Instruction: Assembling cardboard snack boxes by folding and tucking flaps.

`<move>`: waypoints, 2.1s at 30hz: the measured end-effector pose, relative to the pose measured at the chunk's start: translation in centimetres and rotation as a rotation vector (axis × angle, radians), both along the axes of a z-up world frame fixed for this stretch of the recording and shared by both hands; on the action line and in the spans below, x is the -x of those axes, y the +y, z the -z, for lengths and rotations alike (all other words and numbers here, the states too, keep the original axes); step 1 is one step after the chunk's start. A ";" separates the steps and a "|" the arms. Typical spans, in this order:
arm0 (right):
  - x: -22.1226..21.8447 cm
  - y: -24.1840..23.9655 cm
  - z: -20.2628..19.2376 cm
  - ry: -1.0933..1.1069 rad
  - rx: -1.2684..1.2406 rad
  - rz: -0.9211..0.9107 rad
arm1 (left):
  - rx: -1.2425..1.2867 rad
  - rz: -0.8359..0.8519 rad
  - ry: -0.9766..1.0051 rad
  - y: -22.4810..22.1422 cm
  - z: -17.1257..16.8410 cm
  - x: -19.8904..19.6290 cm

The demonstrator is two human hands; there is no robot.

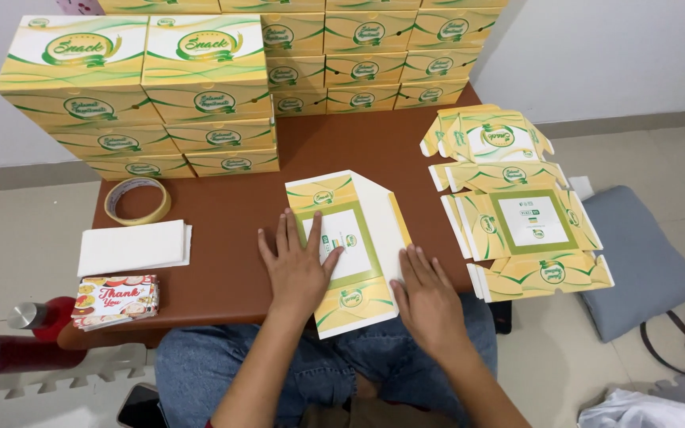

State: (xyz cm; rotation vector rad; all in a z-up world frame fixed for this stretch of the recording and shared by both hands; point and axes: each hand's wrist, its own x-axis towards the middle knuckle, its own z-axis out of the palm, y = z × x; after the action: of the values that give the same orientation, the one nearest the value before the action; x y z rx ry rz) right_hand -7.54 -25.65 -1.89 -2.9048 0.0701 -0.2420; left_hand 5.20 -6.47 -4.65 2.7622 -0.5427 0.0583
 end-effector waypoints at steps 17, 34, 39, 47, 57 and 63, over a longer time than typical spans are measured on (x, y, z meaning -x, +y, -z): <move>-1.9 -2.2 -1.9 -0.390 -0.396 0.246 | 0.348 0.390 -0.294 -1.4 -9.4 5.2; -3.0 4.9 -2.9 -0.220 -0.365 -0.288 | 0.403 -0.074 0.100 7.9 -2.9 5.6; -1.5 4.9 -1.8 0.092 -0.238 -0.467 | 0.205 0.063 -0.161 8.6 -1.9 5.7; -11.0 2.6 0.3 0.336 -0.091 -0.338 | 0.198 0.088 -0.164 8.8 -1.5 5.2; -18.6 2.3 2.5 0.240 -0.014 -0.270 | 0.198 0.059 -0.179 8.7 -1.3 5.7; -7.2 2.9 -0.2 0.185 -0.049 -0.474 | 0.207 0.070 -0.205 8.8 -1.0 5.7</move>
State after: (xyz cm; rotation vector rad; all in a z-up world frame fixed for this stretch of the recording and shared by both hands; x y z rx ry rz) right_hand -0.32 -22.71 -1.71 -2.7809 -0.5653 0.1092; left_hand -0.49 2.31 -3.62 2.5483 -0.6462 0.3637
